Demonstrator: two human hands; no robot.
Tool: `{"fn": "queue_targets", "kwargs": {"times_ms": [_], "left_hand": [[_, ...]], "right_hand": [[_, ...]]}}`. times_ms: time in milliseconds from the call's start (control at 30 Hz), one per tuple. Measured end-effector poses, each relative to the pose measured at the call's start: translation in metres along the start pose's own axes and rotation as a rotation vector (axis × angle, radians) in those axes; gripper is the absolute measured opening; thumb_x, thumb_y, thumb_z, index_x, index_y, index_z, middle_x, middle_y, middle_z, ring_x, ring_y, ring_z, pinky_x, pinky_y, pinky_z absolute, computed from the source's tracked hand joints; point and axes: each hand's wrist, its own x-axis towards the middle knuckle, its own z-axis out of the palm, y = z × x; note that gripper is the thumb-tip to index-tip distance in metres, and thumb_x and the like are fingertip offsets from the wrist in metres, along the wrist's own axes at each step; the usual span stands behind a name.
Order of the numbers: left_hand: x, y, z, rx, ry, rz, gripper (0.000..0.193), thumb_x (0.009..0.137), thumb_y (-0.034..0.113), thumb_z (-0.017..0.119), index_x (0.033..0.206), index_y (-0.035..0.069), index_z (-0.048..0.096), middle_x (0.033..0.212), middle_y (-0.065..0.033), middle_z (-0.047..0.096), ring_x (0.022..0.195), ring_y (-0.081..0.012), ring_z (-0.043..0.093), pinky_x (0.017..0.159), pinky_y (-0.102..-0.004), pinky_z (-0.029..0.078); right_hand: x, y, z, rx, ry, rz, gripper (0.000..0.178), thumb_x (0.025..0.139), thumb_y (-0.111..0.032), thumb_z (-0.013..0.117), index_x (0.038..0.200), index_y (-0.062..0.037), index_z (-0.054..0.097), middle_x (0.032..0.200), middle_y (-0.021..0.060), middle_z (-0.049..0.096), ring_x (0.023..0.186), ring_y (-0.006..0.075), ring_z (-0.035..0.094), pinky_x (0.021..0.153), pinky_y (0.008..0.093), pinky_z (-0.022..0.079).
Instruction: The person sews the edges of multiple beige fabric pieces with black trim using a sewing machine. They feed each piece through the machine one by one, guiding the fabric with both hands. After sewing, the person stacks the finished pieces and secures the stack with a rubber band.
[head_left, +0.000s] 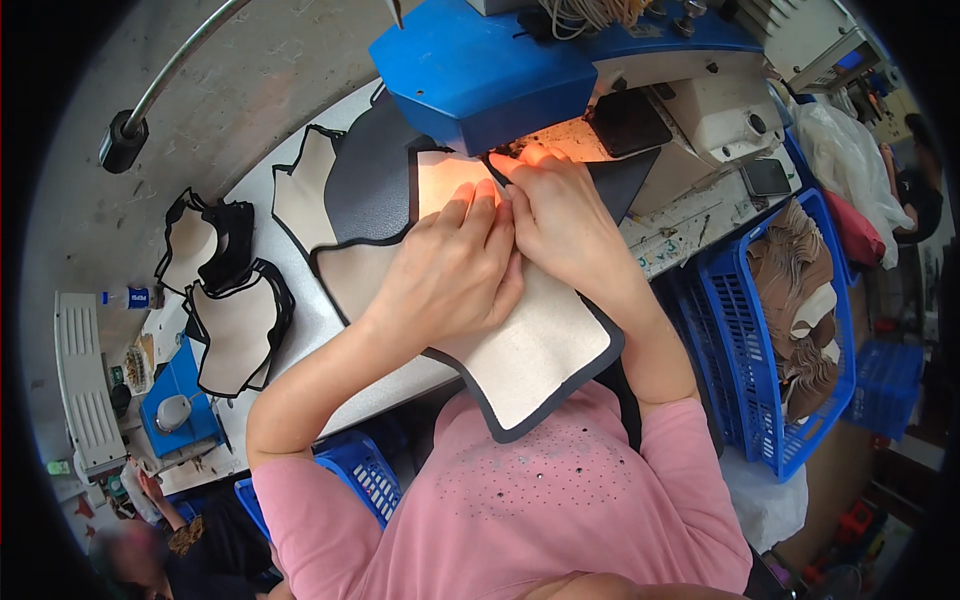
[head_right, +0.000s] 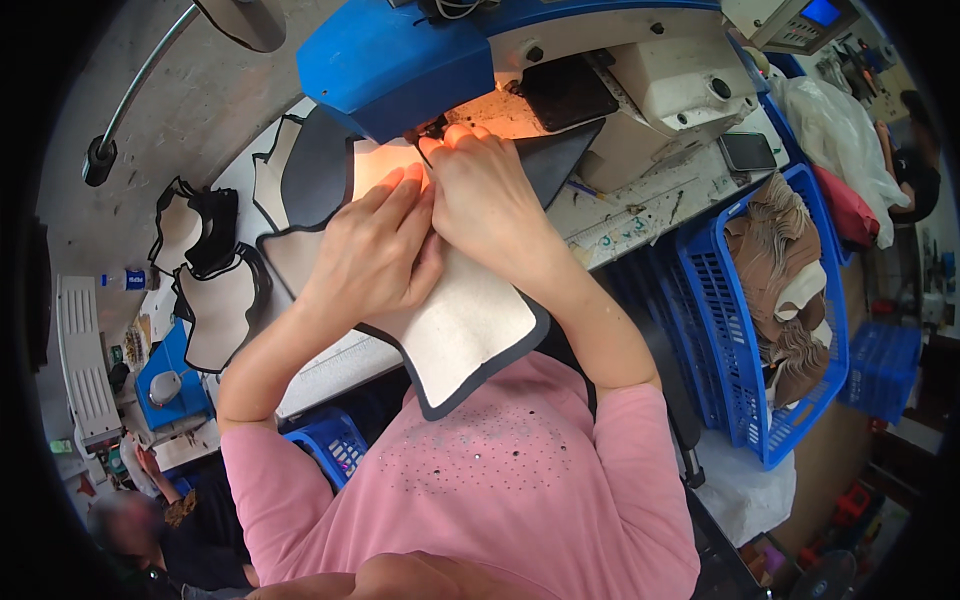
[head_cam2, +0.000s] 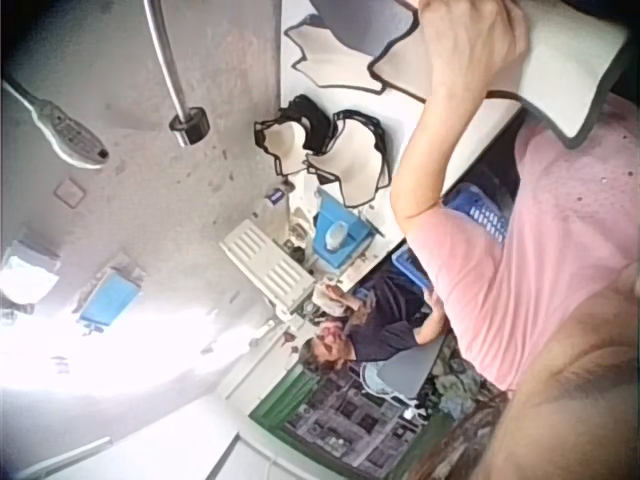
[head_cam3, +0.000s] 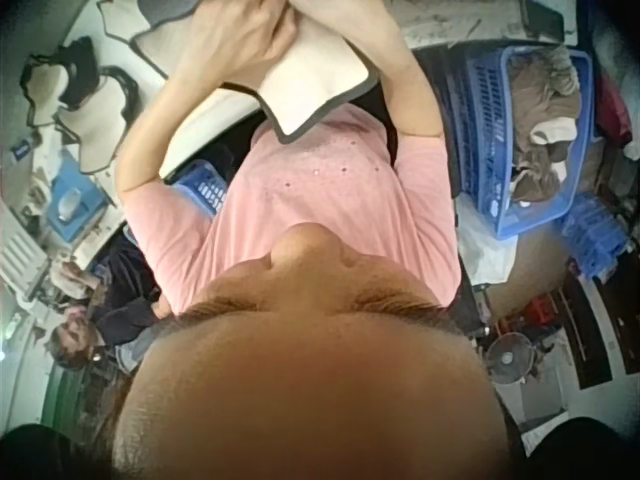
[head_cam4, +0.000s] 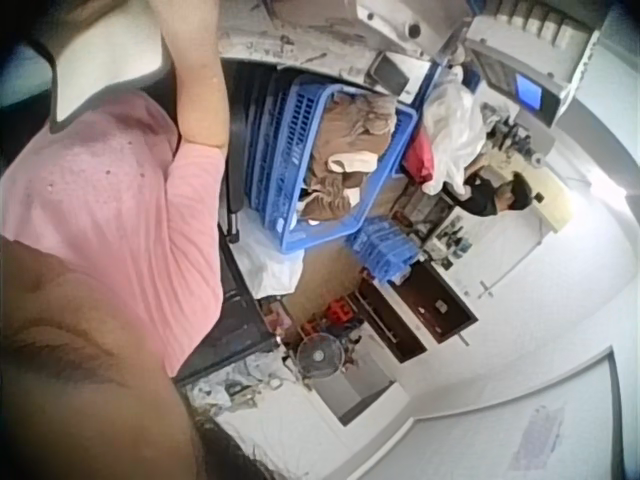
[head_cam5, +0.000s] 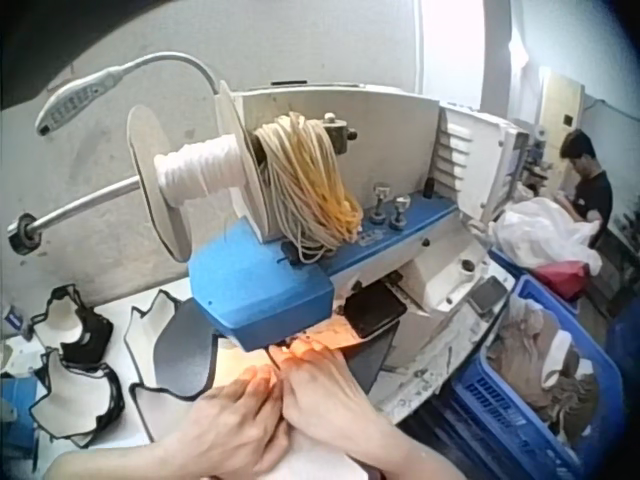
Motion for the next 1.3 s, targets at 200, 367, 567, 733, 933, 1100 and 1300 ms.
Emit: {"fn": "queue_targets", "kwargs": {"times_ms": [200, 367, 567, 733, 933, 1100, 1300], "left_hand": [[0.005, -0.014, -0.006, -0.069, -0.022, -0.001, 0.027, 0.071, 0.017, 0.058, 0.087, -0.005, 0.059, 0.087, -0.0159, 0.056, 0.070, -0.0251, 0.054, 0.065, -0.0323, 0.047], [0.008, -0.012, -0.025, -0.035, -0.225, -0.125, 0.046, 0.078, 0.036, 0.056, 0.107, 0.000, 0.060, 0.090, -0.0178, 0.059, 0.083, -0.0336, 0.058, 0.102, -0.0503, 0.030], [0.007, -0.010, -0.027, 0.029, -0.194, -0.131, 0.041, 0.078, 0.031, 0.058, 0.103, -0.002, 0.058, 0.100, -0.0245, 0.056, 0.091, -0.0385, 0.054, 0.104, -0.0485, 0.027], [-0.001, -0.016, -0.016, -0.091, -0.199, -0.238, 0.028, 0.079, 0.021, 0.058, 0.098, 0.000, 0.058, 0.110, -0.0215, 0.054, 0.091, -0.0370, 0.053, 0.092, -0.0426, 0.040], [-0.002, -0.029, -0.018, -0.172, -0.193, -0.239, 0.030, 0.080, 0.012, 0.055, 0.108, 0.003, 0.058, 0.118, -0.0192, 0.052, 0.106, -0.0351, 0.051, 0.085, -0.0415, 0.043], [-0.002, -0.051, -0.010, -0.238, -0.161, -0.166, 0.033, 0.072, 0.005, 0.054, 0.105, 0.004, 0.060, 0.111, -0.0156, 0.055, 0.095, -0.0338, 0.054, 0.080, -0.0407, 0.046], [0.005, -0.073, -0.012, -0.161, -0.203, -0.074, 0.040, 0.069, -0.001, 0.056, 0.107, 0.012, 0.063, 0.094, -0.0107, 0.056, 0.088, -0.0300, 0.055, 0.072, -0.0372, 0.048]], "right_hand": [[-0.001, 0.000, -0.001, 0.145, 0.068, 0.011, 0.017, 0.078, -0.004, 0.051, 0.085, 0.0076, 0.060, 0.081, 0.0200, 0.058, 0.080, 0.0351, 0.056, 0.076, 0.0420, 0.042], [-0.008, -0.001, -0.013, 0.233, 0.056, 0.037, 0.015, 0.078, -0.002, 0.052, 0.085, 0.0078, 0.060, 0.079, 0.0195, 0.058, 0.077, 0.0359, 0.055, 0.072, 0.0413, 0.044], [-0.012, 0.000, -0.011, 0.235, 0.095, 0.016, 0.015, 0.079, -0.001, 0.052, 0.086, 0.0078, 0.060, 0.079, 0.0184, 0.058, 0.077, 0.0357, 0.055, 0.070, 0.0412, 0.043], [-0.013, -0.001, -0.007, 0.263, 0.137, -0.003, 0.015, 0.079, -0.001, 0.052, 0.088, 0.0074, 0.060, 0.080, 0.0177, 0.058, 0.078, 0.0342, 0.056, 0.072, 0.0402, 0.042], [-0.014, 0.002, -0.004, 0.236, 0.156, -0.021, 0.015, 0.079, -0.001, 0.053, 0.089, 0.0073, 0.060, 0.080, 0.0170, 0.058, 0.078, 0.0333, 0.055, 0.072, 0.0396, 0.042], [-0.015, 0.000, -0.006, 0.241, 0.165, -0.011, 0.015, 0.079, -0.002, 0.054, 0.089, 0.0067, 0.061, 0.079, 0.0166, 0.058, 0.077, 0.0329, 0.056, 0.071, 0.0393, 0.042], [-0.021, 0.003, -0.009, 0.211, 0.188, -0.013, 0.018, 0.078, 0.000, 0.057, 0.094, 0.0057, 0.063, 0.078, 0.0147, 0.059, 0.074, 0.0285, 0.057, 0.067, 0.0354, 0.044]]}}
